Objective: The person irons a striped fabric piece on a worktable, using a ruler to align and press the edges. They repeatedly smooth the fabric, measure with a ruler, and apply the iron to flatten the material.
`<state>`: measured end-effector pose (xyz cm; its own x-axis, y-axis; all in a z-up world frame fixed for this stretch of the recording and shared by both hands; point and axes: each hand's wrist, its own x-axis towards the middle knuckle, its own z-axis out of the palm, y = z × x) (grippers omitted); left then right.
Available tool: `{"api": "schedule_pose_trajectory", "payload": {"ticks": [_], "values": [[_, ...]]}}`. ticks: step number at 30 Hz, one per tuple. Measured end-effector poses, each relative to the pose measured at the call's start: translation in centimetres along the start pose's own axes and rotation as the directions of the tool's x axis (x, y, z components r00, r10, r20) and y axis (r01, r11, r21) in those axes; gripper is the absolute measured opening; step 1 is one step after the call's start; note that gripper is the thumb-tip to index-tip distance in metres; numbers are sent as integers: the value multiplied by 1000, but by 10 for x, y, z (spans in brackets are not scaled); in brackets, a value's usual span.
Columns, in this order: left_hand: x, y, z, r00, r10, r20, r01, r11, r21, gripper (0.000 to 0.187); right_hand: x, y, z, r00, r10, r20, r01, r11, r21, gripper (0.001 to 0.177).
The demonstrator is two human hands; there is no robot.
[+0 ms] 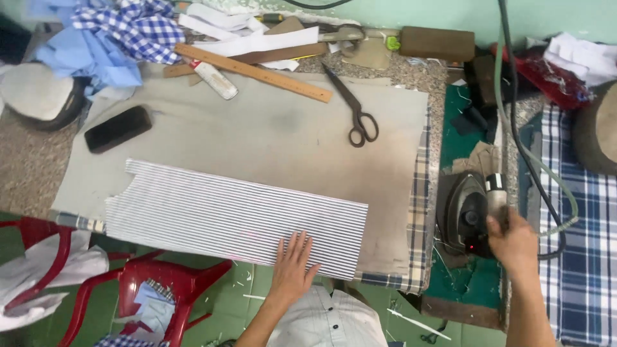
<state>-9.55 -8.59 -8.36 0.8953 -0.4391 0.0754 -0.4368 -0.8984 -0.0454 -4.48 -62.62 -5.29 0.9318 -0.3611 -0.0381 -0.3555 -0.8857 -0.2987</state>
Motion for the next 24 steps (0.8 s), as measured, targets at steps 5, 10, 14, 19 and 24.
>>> {"api": "schedule_pose_trajectory", "payload": {"ticks": [5, 10, 14, 19, 24], "values": [[-14, 12, -3, 997, -65, -45, 64, 998, -18, 70, 46, -18, 3, 940, 268, 211, -324, 893, 310, 45], [-36, -4, -5, 980, -176, -93, 179, 983, 33, 71, 39, -54, -20, 830, 449, 331, -528, 823, 208, 67], [-48, -33, -4, 971, -238, -24, 232, 962, -145, 70, 20, -63, -18, 953, 227, 201, -258, 955, 145, 51], [-36, -88, -6, 970, -225, 90, 242, 874, -422, 68, -21, -178, 1, 966, 170, 196, -108, 951, -291, 80], [-11, -181, -12, 967, -88, 238, 195, 857, -477, 74, -64, -327, 50, 898, -128, 420, 277, 908, -315, 58]]}}
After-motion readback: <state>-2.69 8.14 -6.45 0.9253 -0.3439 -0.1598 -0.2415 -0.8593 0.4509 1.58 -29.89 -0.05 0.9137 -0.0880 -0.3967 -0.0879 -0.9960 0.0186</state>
